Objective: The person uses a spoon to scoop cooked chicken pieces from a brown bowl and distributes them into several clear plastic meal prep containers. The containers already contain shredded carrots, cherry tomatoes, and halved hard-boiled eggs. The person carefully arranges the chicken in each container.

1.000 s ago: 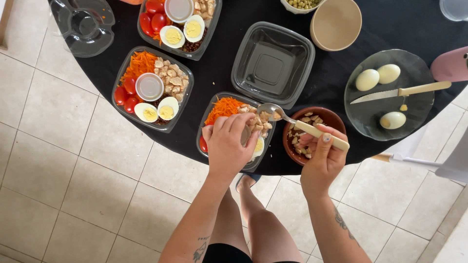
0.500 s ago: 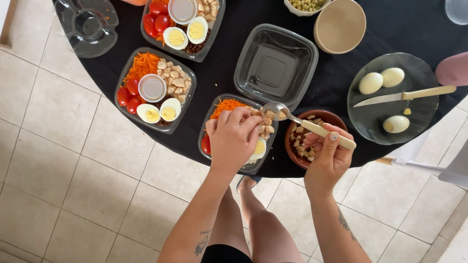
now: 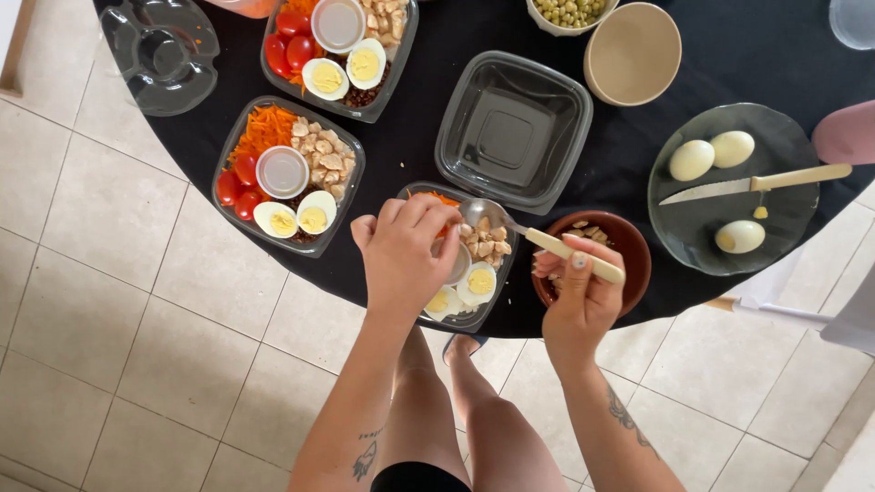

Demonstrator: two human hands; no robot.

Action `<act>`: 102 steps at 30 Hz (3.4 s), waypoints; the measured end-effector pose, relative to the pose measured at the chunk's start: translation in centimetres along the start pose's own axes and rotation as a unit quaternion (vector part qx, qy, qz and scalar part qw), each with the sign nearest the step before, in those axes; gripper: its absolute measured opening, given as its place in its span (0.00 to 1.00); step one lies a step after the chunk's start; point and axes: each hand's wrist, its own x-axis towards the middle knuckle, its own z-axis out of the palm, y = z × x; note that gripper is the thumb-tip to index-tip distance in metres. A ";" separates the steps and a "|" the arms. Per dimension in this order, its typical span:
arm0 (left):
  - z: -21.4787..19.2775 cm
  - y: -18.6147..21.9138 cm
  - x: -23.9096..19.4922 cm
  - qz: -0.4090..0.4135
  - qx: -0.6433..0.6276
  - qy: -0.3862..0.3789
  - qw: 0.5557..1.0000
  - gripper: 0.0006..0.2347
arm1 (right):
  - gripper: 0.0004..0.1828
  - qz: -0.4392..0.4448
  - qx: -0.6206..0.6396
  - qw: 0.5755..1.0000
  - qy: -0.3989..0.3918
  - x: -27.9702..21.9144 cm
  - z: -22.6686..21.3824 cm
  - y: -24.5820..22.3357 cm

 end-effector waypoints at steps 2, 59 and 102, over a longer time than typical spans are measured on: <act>0.1 -0.5 0.0 0.003 0.007 -0.001 1.000 0.05 | 0.12 0.002 -0.001 1.000 0.000 0.3 -0.4 0.1; -2.4 1.7 0.4 0.118 0.000 -0.057 0.991 0.03 | 0.08 -0.070 -0.161 0.984 0.000 -4.1 -4.9 -0.1; 2.3 9.2 -5.1 0.106 -0.059 -0.113 0.986 0.07 | 0.11 -0.018 -0.133 0.984 -0.118 3.1 -15.8 1.6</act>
